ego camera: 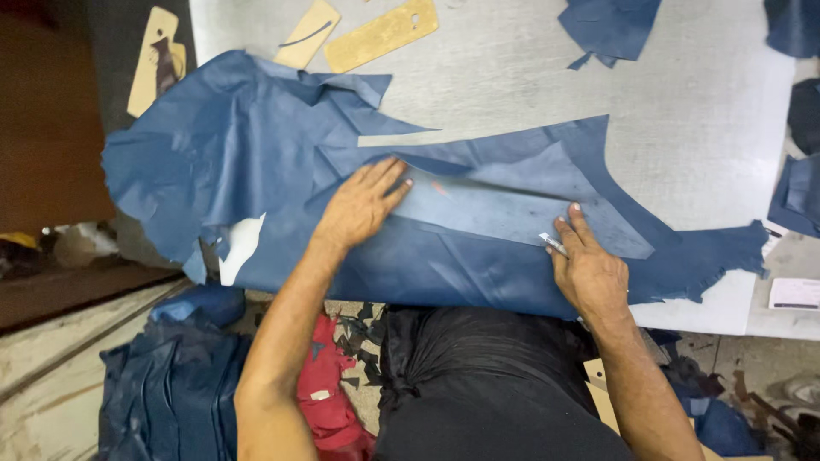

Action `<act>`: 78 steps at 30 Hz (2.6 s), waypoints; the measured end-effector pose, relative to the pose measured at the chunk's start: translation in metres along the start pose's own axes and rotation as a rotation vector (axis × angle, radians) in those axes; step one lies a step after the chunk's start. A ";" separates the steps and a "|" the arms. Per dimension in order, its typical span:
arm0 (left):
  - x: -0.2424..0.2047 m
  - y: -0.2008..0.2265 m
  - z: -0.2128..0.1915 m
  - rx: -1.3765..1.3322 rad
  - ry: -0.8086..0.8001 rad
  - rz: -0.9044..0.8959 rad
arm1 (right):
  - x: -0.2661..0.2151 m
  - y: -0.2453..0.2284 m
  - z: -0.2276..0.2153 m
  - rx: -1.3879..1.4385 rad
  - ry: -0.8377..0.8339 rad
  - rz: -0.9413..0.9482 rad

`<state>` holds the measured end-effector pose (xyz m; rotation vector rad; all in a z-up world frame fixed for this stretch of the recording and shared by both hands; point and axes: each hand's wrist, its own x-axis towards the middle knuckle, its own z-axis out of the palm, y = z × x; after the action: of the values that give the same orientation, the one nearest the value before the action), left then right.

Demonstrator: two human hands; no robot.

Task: The person uses a cardboard pattern and a rotary cutter to cut shapes from blue fabric on a worktable. They repeatedly position the pattern, cut along its edges, remove the cut piece, and reposition the fabric and pattern to continue cutting additional pieces.

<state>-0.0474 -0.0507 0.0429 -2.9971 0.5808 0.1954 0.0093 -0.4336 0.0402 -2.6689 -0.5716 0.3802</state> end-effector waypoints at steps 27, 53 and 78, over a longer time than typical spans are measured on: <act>-0.052 -0.025 0.042 -0.683 0.300 -1.260 | 0.059 0.147 -0.073 0.232 0.205 0.156; -0.043 -0.012 0.028 -0.789 0.445 -1.365 | 0.021 0.120 -0.086 0.260 -0.022 0.065; 0.144 0.123 -0.062 -1.520 0.388 -1.069 | 0.082 0.188 -0.066 0.078 0.505 0.175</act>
<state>0.0459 -0.2238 0.0770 -3.9358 -2.1112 -0.1174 0.1668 -0.5763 0.0049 -2.5998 -0.1655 -0.2233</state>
